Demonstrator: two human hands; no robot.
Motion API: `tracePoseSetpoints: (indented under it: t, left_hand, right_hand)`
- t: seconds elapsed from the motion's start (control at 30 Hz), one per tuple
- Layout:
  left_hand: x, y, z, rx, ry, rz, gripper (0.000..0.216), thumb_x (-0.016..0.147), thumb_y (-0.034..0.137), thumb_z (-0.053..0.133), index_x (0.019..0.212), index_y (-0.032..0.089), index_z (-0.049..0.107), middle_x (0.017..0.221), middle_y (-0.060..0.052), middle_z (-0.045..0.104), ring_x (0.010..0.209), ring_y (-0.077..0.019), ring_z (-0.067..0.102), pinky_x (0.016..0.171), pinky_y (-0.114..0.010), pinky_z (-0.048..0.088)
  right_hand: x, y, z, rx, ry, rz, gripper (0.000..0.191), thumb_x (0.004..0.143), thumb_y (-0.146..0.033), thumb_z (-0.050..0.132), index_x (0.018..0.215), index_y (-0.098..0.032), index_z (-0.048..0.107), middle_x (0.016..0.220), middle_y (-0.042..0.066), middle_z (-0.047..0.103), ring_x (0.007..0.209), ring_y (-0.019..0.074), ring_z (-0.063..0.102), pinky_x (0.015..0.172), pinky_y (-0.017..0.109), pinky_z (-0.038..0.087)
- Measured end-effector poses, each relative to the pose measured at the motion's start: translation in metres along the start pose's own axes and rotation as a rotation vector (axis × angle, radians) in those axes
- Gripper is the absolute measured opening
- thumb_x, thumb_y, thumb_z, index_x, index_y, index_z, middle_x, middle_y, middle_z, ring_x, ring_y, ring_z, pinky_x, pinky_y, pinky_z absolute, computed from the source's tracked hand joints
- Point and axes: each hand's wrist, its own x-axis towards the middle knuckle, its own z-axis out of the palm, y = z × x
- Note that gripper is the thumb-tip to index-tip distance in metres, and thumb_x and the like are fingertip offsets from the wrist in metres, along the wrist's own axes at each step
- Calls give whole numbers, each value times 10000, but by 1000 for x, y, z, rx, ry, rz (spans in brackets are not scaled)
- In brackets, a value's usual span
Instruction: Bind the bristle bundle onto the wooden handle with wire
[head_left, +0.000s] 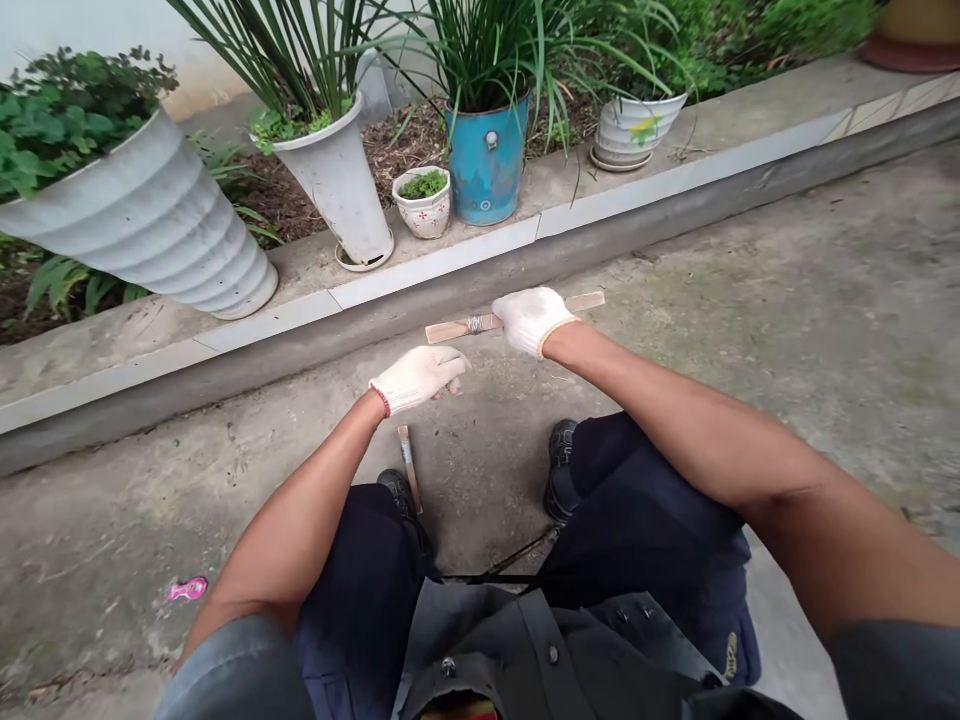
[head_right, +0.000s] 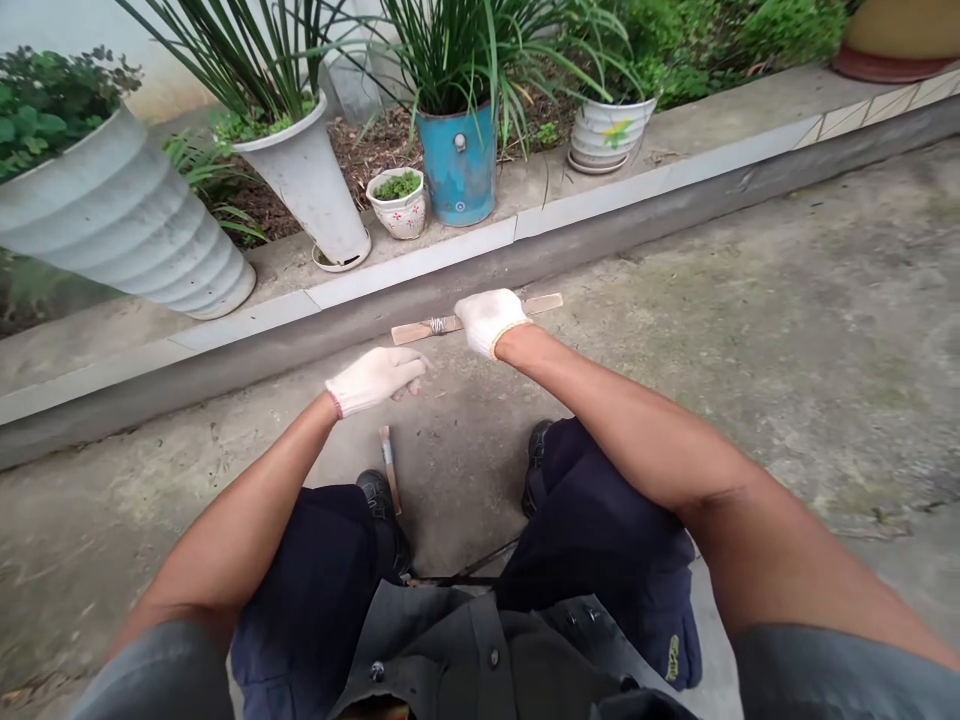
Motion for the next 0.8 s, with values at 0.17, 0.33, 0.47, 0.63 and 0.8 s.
tracePoseSetpoints:
  t: [0.17,0.33,0.47,0.63,0.8]
  left_hand:
    - [8,-2,-13,210,94,50,395,967,431,430,849,189,719,747,-1,702,644,-147,583,618,-251,406]
    - [8,3,-13,256,152,57,330,944,390,466,888,193,725,769,-1,706,745,-172,610,661,-266,395]
    - [6,-3,-15,75,167,10,342,922,440,514,841,178,719,772,0,693,734,-161,591,628,-251,400]
    - [8,-24,-8,-247,115,-80,357,954,456,495,917,158,689,784,-32,702,575,-114,538,542,-233,407]
    - [2,-17,4,-96,17,-115,367,989,407,424,820,177,655,790,-15,710,601,-123,600,610,-234,457]
  right_hand:
    - [-8,-13,-2,-179,-115,-86,288,844,-141,556,1030,-104,774,978,207,748,977,316,699,814,387,475]
    - [-28,-16,-9,-126,-247,-359,283,799,-140,594,1021,-143,769,939,159,745,877,269,689,750,345,449]
    - [-36,-8,-18,90,-249,-407,256,852,-221,562,1034,-202,741,922,90,739,805,212,647,703,303,401]
    - [-18,-4,-13,259,-87,-290,290,911,-377,533,1065,-209,712,973,81,731,833,202,635,684,290,371]
    - [7,-15,5,296,-118,-110,326,921,-429,536,1106,-213,696,977,91,729,807,208,639,666,293,378]
